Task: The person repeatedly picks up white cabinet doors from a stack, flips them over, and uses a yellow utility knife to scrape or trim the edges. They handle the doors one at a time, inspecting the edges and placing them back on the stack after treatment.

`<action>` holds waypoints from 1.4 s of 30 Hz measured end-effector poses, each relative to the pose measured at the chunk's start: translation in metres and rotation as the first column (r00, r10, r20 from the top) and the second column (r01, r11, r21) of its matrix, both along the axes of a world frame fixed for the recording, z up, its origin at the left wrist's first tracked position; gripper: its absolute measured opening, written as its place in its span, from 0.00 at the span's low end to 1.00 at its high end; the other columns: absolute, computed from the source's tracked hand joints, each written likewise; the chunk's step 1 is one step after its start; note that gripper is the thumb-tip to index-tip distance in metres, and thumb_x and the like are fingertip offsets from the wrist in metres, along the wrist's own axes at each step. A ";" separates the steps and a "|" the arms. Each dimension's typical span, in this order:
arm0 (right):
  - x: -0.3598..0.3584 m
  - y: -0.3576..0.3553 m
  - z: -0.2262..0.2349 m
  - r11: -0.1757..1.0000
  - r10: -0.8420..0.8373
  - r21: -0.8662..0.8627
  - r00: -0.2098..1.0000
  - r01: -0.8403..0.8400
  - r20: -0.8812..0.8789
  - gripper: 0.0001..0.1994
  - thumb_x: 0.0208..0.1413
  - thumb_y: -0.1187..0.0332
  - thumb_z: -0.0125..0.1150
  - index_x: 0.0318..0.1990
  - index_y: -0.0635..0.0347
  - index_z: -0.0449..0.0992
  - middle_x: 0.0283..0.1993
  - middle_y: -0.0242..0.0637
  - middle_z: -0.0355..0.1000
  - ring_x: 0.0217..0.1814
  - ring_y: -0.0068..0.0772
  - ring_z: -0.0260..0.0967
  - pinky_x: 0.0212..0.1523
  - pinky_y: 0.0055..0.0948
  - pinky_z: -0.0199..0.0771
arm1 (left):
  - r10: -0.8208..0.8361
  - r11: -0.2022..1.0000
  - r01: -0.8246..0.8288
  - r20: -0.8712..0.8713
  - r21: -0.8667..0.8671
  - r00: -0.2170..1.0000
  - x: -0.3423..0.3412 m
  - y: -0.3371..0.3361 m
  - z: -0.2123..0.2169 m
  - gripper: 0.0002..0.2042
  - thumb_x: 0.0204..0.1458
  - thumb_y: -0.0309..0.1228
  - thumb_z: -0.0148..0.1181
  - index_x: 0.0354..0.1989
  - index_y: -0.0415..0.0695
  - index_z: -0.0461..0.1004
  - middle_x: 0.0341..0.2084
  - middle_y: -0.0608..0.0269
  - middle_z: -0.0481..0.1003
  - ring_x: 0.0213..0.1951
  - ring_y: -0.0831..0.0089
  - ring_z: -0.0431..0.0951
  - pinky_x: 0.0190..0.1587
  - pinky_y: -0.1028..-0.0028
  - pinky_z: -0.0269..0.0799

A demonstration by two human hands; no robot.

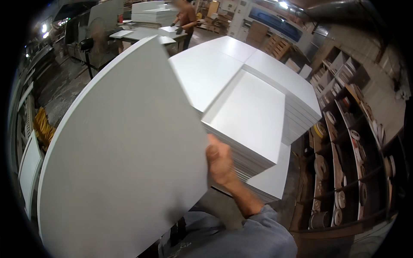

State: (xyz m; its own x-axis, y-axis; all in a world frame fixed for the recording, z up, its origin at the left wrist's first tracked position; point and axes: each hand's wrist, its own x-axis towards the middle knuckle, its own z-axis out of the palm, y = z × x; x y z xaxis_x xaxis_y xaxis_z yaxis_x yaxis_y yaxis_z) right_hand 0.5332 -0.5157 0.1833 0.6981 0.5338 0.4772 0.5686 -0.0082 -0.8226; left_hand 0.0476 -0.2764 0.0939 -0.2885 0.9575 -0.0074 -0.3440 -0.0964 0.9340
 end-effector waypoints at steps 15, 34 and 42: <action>0.321 -0.278 -0.015 0.747 -0.360 -0.617 0.931 0.249 -0.060 0.40 0.67 0.39 0.34 0.48 0.78 0.74 0.46 0.62 0.74 0.54 0.51 0.70 0.58 0.43 0.65 | -0.723 0.672 0.662 -0.099 -0.331 0.684 0.316 -0.203 0.011 0.33 0.59 0.44 0.62 0.62 0.30 0.59 0.52 0.47 0.72 0.54 0.61 0.74 0.55 0.63 0.73; 0.521 -0.368 -0.148 0.773 -0.602 0.064 0.761 0.632 -0.243 0.29 0.65 0.51 0.53 0.62 0.69 0.65 0.61 0.49 0.67 0.63 0.44 0.63 0.65 0.42 0.58 | -0.686 0.642 0.585 -0.032 -0.495 0.726 0.572 -0.319 0.027 0.32 0.60 0.43 0.60 0.59 0.24 0.62 0.54 0.42 0.71 0.55 0.59 0.73 0.57 0.62 0.70; 0.552 -0.328 -0.157 0.845 -0.038 0.377 0.747 0.378 -0.664 0.33 0.66 0.46 0.46 0.65 0.68 0.61 0.61 0.45 0.67 0.61 0.39 0.66 0.61 0.37 0.65 | -0.691 0.671 0.623 -0.035 -0.403 0.722 0.618 -0.314 0.016 0.26 0.62 0.38 0.58 0.55 0.23 0.65 0.48 0.45 0.74 0.48 0.63 0.77 0.53 0.65 0.73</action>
